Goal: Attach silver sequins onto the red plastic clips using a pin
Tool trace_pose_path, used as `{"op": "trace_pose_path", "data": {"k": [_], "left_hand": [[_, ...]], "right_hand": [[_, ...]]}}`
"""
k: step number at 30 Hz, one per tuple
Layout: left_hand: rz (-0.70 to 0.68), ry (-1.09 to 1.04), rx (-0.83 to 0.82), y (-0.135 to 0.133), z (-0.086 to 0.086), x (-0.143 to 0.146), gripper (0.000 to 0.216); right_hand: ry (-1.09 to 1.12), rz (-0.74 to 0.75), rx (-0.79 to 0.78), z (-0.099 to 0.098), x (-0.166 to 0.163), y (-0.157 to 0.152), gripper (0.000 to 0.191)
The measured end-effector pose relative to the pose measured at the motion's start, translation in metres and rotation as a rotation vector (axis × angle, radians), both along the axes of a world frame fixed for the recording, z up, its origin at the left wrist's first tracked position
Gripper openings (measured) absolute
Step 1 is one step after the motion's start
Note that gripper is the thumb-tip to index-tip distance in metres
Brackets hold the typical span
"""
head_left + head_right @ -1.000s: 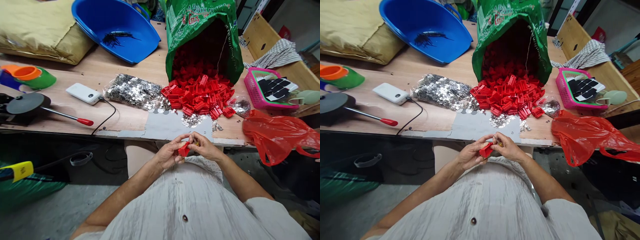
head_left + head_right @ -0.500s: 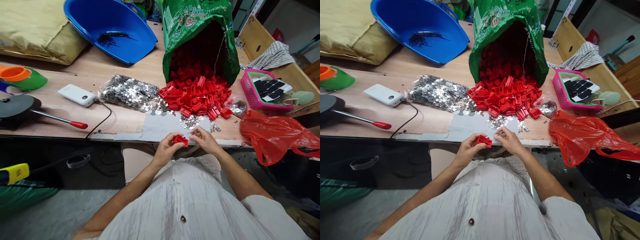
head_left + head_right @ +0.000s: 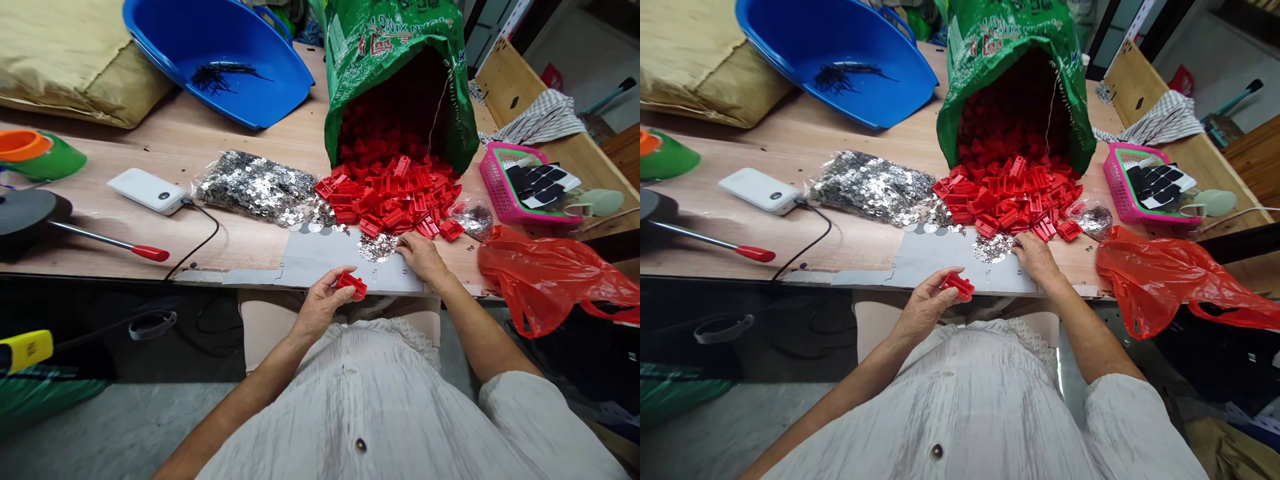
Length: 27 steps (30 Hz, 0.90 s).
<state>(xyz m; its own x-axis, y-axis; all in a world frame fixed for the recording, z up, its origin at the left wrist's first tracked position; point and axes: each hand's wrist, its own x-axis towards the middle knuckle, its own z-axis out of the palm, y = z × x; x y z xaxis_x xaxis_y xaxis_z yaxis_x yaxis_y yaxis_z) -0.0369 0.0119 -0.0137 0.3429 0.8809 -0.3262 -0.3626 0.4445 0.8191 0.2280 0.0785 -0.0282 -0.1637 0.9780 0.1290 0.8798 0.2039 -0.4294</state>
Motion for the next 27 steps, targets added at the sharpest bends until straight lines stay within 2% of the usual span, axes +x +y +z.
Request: {"op": "trace_pose_path", "data": {"k": [2, 11, 15, 18, 21, 24, 27], "left_hand": [[0.01, -0.018, -0.012, 0.001, -0.001, 0.0, 0.049], [0.026, -0.078, -0.051, 0.005, 0.002, 0.004, 0.049], [0.057, -0.13, -0.066, 0.005, 0.005, 0.004, 0.051], [0.083, -0.167, -0.073, 0.006, 0.006, 0.004, 0.052], [0.105, -0.178, -0.069, 0.008, 0.008, 0.006, 0.05], [0.116, -0.197, -0.052, 0.01, 0.011, 0.009, 0.049], [0.114, -0.204, -0.025, 0.011, 0.014, 0.013, 0.047]], "right_hand": [[0.019, -0.005, -0.009, 0.0, 0.002, -0.001, 0.005], [0.019, 0.01, 0.015, -0.003, 0.005, -0.009, 0.024], [0.104, -0.012, 0.074, 0.001, 0.006, -0.008, 0.019], [0.218, -0.046, 0.068, 0.006, 0.0, -0.011, 0.013], [0.452, -0.079, -0.021, 0.016, -0.016, -0.022, 0.012], [0.667, -0.03, -0.113, 0.028, -0.038, -0.038, 0.015], [0.759, 0.035, -0.175, 0.038, -0.058, -0.053, 0.017]]}}
